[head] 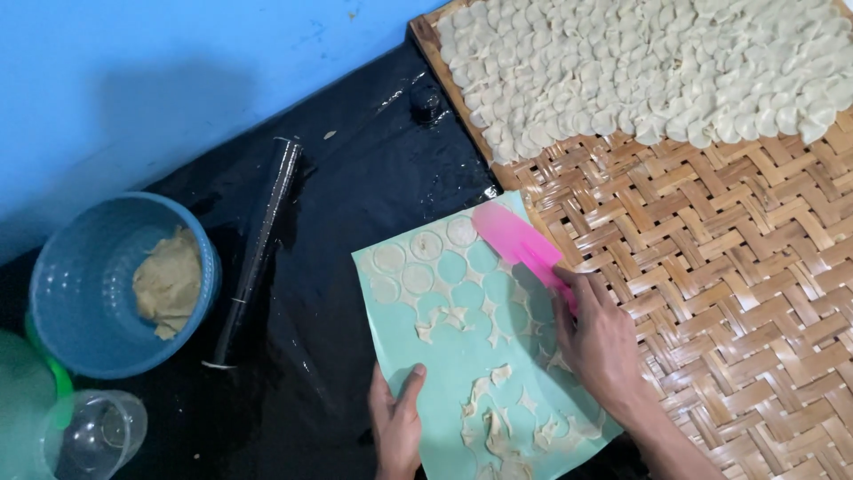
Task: Shaping dough circles using a template and a spatula, then rolling new dough using a rolling pin on a production table.
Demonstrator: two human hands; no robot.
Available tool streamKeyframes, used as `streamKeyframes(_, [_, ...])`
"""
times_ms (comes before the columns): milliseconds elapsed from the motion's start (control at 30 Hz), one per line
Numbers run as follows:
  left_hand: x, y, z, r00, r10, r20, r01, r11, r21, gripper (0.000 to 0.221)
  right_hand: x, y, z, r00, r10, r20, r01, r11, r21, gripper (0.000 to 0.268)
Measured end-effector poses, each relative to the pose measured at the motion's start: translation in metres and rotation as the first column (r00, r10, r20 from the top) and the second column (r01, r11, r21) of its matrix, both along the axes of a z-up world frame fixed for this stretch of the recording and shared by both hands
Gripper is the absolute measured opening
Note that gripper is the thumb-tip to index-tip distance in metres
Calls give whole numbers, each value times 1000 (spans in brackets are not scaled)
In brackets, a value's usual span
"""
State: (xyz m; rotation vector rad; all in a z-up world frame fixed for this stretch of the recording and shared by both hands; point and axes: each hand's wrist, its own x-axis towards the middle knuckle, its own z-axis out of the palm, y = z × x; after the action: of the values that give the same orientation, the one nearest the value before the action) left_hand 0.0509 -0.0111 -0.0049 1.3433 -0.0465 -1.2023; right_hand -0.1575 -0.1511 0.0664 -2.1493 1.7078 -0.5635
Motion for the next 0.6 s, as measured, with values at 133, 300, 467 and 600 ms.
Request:
streamKeyframes(133, [-1, -2, -9, 998, 23, 58, -23, 1000, 3, 49, 1, -2, -5, 999, 36, -21, -37, 998, -58, 31])
streamKeyframes(300, [4, -11, -1, 998, 64, 25, -65, 997, 52, 53, 5, -11, -11, 997, 38, -71, -39, 999, -18, 34])
streamKeyframes(467, [6, -7, -12, 998, 40, 57, -41, 999, 17, 52, 9, -15, -20, 995, 52, -87, -52, 999, -1, 32])
streamKeyframes(600, [5, -8, -14, 996, 41, 74, -41, 999, 3, 52, 14, -20, -17, 992, 43, -120, -42, 999, 14, 33])
